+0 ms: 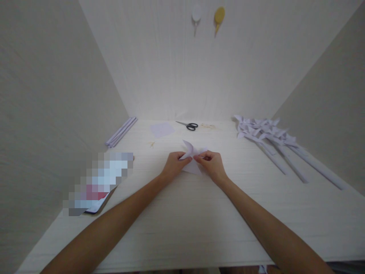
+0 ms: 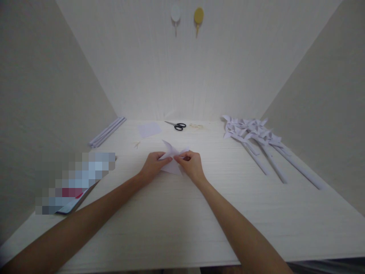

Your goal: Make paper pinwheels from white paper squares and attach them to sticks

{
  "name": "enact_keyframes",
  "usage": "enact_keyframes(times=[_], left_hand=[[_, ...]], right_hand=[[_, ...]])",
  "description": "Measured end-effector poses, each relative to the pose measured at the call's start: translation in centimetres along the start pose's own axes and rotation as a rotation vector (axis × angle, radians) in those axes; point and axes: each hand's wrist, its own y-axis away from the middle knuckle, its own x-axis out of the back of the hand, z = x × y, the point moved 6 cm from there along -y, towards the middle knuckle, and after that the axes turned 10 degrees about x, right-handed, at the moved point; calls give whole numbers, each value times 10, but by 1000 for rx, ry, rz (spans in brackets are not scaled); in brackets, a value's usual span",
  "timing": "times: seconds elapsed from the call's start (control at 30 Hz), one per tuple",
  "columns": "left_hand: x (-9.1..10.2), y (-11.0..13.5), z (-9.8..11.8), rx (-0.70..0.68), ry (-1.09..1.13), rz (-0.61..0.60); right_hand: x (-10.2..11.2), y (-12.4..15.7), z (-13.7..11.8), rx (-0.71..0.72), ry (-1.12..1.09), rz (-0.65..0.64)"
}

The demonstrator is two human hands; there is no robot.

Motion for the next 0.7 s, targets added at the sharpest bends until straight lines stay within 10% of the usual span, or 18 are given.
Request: enact_keyframes(times=[0.7], left_hand=[[1,-3,-5,-18,71,-8]], right_hand=[[0,2,-6,50,18,31]])
